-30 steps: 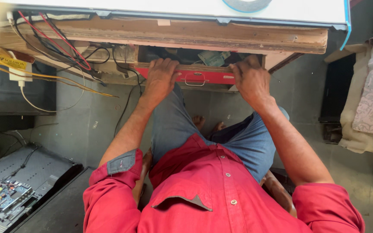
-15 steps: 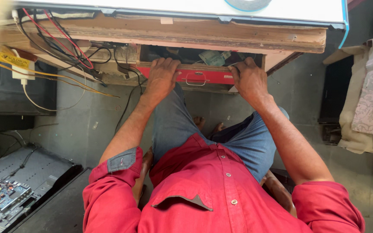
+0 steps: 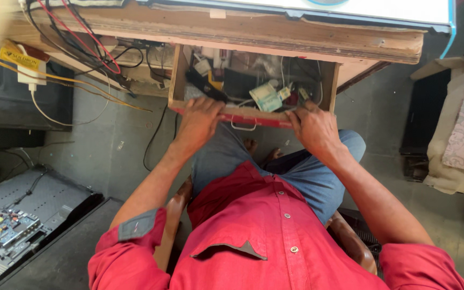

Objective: The person applies blue tape along the edges of a large white television panel resting on their lap and the workbench, cutting the tape with scissors and pressing it down by hand. They open a bench drawer to retrieve tape rolls, then continue taping and smoothing the panel edges.

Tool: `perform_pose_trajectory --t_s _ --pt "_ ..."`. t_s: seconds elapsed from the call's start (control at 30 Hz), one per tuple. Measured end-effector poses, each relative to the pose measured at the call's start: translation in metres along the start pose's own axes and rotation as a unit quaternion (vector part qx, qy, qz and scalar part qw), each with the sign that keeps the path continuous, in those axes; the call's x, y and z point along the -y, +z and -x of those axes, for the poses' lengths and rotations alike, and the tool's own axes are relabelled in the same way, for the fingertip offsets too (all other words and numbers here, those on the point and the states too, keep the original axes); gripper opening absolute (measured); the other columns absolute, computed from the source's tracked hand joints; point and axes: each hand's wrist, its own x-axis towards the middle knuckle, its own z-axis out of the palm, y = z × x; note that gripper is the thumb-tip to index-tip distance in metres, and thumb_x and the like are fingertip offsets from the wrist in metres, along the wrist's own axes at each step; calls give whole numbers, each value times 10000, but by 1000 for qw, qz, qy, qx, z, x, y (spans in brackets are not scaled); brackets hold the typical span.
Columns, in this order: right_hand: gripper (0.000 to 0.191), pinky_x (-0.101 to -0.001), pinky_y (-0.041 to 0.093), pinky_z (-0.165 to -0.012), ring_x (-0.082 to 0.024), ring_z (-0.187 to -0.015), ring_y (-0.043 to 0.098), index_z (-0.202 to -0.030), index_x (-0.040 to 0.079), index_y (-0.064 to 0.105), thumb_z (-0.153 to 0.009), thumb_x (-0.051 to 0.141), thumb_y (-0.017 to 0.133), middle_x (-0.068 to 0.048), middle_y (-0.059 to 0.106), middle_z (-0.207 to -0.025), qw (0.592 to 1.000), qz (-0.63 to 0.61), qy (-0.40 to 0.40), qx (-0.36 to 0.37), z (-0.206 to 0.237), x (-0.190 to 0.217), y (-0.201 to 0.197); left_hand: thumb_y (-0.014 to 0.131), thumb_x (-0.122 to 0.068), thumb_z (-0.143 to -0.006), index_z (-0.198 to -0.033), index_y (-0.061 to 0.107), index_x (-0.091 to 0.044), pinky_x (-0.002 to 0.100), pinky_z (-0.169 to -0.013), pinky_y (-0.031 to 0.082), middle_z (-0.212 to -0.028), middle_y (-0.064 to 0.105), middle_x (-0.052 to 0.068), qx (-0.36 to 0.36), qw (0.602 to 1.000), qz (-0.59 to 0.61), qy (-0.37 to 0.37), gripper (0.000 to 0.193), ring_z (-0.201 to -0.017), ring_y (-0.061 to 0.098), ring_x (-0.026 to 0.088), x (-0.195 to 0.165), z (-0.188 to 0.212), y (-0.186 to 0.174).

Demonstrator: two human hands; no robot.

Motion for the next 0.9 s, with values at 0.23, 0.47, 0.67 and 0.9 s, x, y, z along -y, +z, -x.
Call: perform_pose_trajectory --t_s 0.23,0.47,0.67,0.9 --pt "275 -514 527 -646 -409 -741 660 -831 36 714 -962 277 692 -184 684 -821 991 -59 -64 104 5 16 -11 714 -145 -914 -1147 684 -65 420 -910 422 -1094 703 78 100 994 20 -39 248 -1037 604 281 -26 46 -19" --pt "187 -495 552 -799 -390 -953 687 -1078 58 731 -932 171 698 -163 743 -1019 952 -183 -225 99 -78 39 27 674 -214 -1007 -999 683 -56 497 -739 508 -887 695 187 79 974 182 -105 159 -858 665 412 0 35 -22" --pt "731 -503 551 -700 -431 -879 665 -1404 119 602 -692 9 723 -203 593 -1251 955 -89 -199 201 -98 85 66 593 -15 -932 -1036 639 9 527 -756 505 -931 682 250 -11 978 151 -146 117 -918 656 454 47 -11 11" --pt "477 -482 573 -707 -385 -853 691 -1302 127 678 -837 19 664 -189 574 -1165 930 42 -303 206 -107 73 74 578 51 -831 -1091 665 -28 423 -796 553 -971 733 176 87 940 262 -198 285 -922 716 319 58 -14 30"
